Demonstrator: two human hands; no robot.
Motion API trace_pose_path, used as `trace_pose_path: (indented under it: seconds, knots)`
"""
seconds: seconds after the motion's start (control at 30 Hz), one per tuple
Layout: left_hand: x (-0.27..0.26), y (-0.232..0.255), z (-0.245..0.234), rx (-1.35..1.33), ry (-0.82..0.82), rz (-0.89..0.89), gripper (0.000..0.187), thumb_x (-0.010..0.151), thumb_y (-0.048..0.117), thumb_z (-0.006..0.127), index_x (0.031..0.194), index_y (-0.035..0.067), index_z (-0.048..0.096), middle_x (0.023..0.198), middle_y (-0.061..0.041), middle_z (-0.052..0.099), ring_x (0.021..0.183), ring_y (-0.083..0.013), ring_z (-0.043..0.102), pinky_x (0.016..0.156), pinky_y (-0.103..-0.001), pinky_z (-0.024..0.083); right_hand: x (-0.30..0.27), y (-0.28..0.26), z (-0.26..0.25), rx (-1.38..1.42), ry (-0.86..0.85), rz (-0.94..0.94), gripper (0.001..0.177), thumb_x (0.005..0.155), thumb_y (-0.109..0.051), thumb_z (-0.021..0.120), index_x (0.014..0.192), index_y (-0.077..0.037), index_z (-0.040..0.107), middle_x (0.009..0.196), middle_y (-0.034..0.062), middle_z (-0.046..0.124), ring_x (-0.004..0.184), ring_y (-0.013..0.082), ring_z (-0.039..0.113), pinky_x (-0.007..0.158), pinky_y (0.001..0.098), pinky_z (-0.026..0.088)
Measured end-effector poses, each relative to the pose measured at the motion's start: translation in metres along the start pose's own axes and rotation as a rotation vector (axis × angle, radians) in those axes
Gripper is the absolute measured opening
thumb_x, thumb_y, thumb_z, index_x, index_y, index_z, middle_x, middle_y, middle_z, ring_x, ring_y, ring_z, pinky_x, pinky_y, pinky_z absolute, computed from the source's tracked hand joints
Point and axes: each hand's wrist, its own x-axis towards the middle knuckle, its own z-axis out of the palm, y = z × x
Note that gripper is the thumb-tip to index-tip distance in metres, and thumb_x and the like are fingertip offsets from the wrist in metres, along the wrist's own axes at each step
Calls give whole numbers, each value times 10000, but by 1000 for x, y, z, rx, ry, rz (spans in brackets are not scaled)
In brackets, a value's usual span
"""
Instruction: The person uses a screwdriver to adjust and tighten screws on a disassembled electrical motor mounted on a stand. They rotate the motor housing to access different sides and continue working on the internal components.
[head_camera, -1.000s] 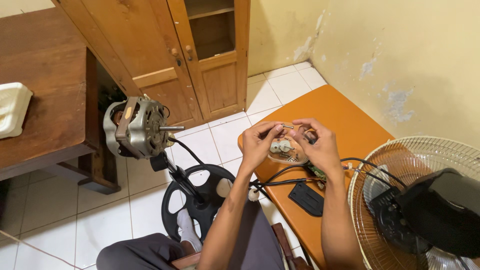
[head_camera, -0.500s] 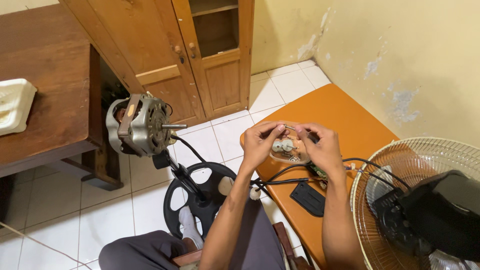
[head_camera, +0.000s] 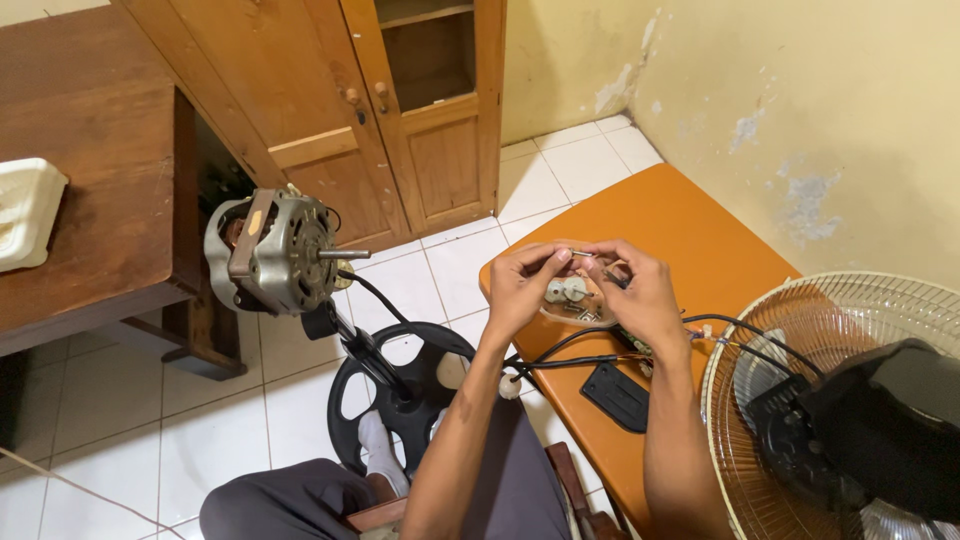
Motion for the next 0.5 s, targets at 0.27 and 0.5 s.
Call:
trace_pose_path:
  seconds: [0.27, 0.5]
  knots:
    - [6, -17, 2, 21, 19, -4, 230, 962, 90, 712, 1081, -105, 738, 1042, -118, 748, 880, -152, 737, 796, -272, 629, 3, 8, -4, -41, 6, -31, 239, 918, -155, 726, 1089, 13, 724, 869, 85, 743, 810, 115, 689, 737, 279, 554]
    - [12, -26, 4, 165, -38, -35, 199, 953, 109, 709, 1039, -64, 756, 991, -115, 760, 847, -143, 763, 739, -265, 634, 6, 18, -10, -213, -3, 138, 261, 984, -244, 674, 1058, -5, 750, 804, 134, 750, 738, 217, 719, 721, 341, 540]
